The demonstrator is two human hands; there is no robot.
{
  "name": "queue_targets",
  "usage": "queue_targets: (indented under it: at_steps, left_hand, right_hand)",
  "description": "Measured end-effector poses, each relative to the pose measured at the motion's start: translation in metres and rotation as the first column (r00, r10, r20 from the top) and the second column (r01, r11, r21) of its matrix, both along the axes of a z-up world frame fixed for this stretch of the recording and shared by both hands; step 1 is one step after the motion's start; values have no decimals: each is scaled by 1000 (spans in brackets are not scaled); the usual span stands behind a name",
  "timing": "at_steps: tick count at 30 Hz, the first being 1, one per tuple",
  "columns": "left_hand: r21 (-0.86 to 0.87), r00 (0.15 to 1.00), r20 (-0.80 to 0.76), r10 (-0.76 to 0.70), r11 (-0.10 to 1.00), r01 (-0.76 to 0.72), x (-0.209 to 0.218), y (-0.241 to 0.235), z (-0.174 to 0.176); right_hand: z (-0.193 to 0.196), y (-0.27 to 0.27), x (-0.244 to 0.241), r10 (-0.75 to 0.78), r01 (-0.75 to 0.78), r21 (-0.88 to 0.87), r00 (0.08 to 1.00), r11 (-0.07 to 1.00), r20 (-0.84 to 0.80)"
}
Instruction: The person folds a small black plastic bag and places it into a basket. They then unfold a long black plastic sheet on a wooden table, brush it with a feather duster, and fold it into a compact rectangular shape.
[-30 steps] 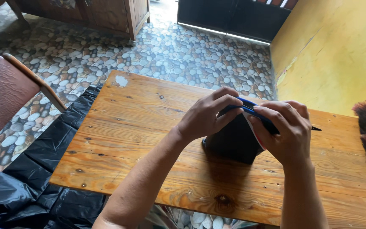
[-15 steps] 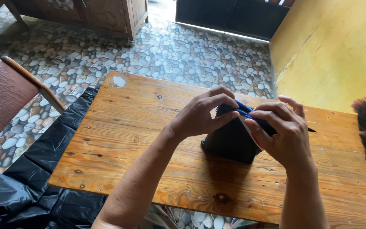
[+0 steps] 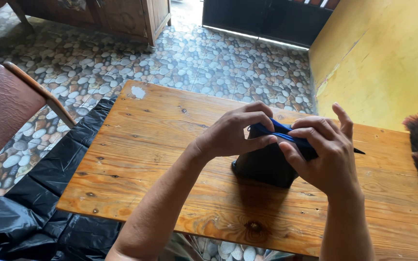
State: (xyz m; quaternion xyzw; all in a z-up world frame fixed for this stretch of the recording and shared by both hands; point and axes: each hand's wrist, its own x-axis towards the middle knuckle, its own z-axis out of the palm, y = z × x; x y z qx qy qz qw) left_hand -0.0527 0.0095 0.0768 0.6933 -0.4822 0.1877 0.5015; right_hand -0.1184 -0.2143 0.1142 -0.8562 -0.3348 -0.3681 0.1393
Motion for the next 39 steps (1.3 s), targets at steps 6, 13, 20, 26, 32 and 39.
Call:
queue_targets:
  at_steps: [6, 13, 20, 26, 32, 39]
  left_hand:
    - [-14, 1000, 8, 6, 1000, -6, -1, -1, 0]
    - [-36, 1000, -11, -26, 999, 26, -4, -2, 1]
    - [-153, 951, -221, -218, 970, 187, 7, -6, -14]
    - [-476, 820, -392, -416, 855, 206, 7, -28, -37]
    - [-503, 828, -404, -390, 850, 156, 12, -30, -45]
    - [-528, 781, -475, -405, 841, 115, 8, -36, -43]
  right_hand:
    - [-4, 3, -1, -34, 39, 90, 998, 995, -61]
    - [-9, 4, 1, -63, 66, 58, 997, 996, -42]
    - [-10, 3, 2, -49, 52, 92, 998, 994, -34]
    - [-10, 3, 4, -104, 102, 72, 995, 992, 15]
    - [2, 21, -2, -127, 127, 8, 990, 992, 59]
    - [34, 62, 8, -168, 157, -243, 985, 957, -28]
